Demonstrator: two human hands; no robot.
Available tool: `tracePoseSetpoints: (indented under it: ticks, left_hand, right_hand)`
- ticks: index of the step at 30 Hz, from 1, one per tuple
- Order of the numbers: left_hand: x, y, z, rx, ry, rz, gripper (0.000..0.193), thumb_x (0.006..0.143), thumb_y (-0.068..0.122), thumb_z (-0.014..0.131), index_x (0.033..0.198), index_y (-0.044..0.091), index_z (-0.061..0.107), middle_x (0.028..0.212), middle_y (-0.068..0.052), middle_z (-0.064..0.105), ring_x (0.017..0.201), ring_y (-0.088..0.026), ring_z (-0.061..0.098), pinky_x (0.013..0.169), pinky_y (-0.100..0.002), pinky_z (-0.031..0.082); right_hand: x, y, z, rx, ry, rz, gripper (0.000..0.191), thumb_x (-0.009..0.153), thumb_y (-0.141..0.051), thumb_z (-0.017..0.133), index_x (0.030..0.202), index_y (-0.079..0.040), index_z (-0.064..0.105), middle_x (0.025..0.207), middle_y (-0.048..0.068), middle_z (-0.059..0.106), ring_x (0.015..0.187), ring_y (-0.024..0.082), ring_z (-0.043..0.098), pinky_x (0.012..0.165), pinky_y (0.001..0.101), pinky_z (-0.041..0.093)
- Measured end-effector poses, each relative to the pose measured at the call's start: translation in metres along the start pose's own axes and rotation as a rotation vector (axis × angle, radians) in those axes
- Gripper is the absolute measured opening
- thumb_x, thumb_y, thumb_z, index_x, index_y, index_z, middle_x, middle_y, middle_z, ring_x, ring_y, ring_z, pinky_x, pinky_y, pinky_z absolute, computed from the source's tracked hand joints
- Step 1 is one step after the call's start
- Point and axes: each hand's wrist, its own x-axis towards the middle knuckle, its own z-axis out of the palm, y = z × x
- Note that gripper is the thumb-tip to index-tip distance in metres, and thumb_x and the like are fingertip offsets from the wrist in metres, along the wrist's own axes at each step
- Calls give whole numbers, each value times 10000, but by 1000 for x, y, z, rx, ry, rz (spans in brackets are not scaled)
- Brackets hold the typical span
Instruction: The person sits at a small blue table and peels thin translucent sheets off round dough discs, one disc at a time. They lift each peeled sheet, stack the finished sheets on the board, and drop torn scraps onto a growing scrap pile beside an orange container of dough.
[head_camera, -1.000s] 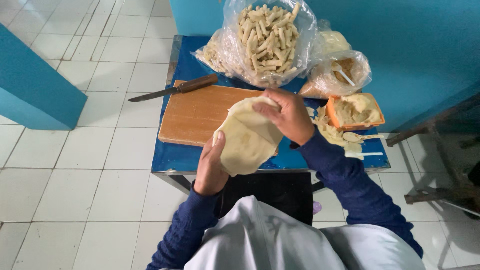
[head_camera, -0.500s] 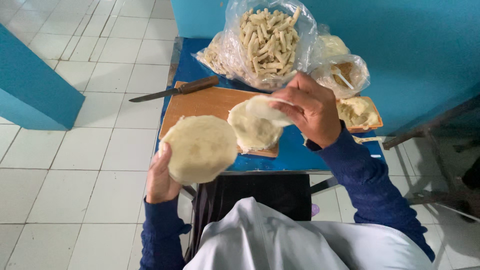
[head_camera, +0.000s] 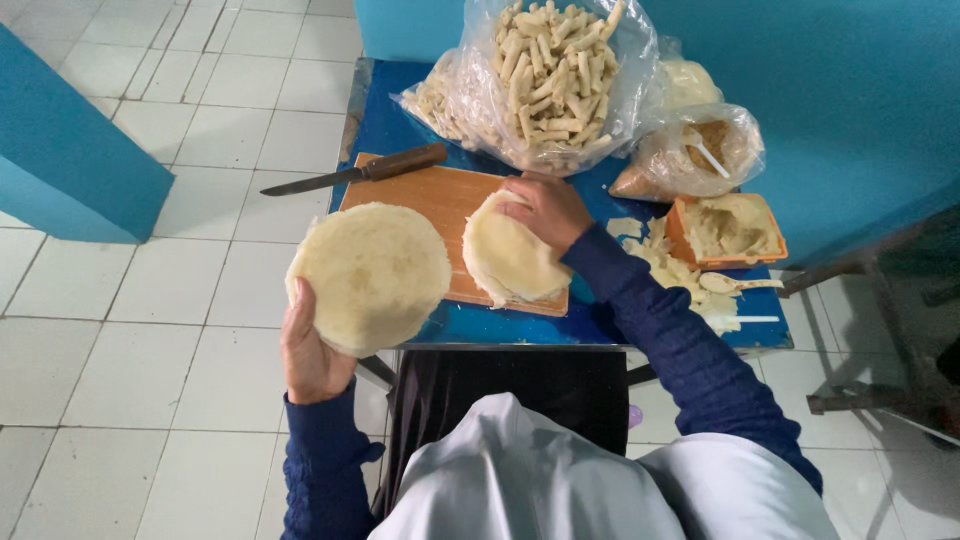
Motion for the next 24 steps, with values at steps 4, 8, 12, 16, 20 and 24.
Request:
tracePoseSetpoints:
  ticks: [4,8,12,16,20,24]
  left_hand:
    - [-2,4,-3,-15,-7,22,609,1089,350,456,1596,50,299,1586,-152,440,1429,-322,486,1152,-518,436]
    - [-4,2,-5,6,19,40,605,1107,350,460,1599,34,305,1586,-168,433,1430,-333,479,1159,-524,435]
    - [-2,1,-3,18,13,33,611,1098,352,459,1594,30,307,1586,-167,437,1428,-330,483,1150,-518,437]
    - [-3,0,-1,23,20,23,611,1096,352,454,1596,36,302,1594,-156,428,1434,-323,473,1152,-506,435]
    - [-3,0,-1,11,16,19,607,1101,352,442,1599,35,302,1600,-158,428,1442,-324,468,1160,-500,434]
    - [-3,-1,-2,38,14,28,602,1102,355,432,1597,38,299,1597,-159,426,1435,-328,472,1151,-504,438]
  right_hand:
    - [-6,21,6,64,-77,175,289,897,-274,762,1093,-65,728,1010,130,721,948,315,697,800,390,531]
    - [-6,31,-16,138,-296,243,322,897,-192,726,1202,-92,703,990,129,696,917,295,692,817,378,523]
    - [2,33,-24,149,-268,58,369,835,-81,725,1202,-79,693,1085,116,708,1003,294,691,864,378,527]
    - [0,26,-22,48,-235,39,338,852,-96,760,1185,-92,705,1124,112,723,1041,306,693,899,401,533]
    - [-2,23,-34,90,-329,-12,497,852,-85,743,1336,-107,636,1262,134,678,1169,332,620,971,427,491]
    - [1,20,-45,10,-400,-207,754,722,-8,787,1436,-96,558,1402,144,585,1300,393,490,1051,494,374]
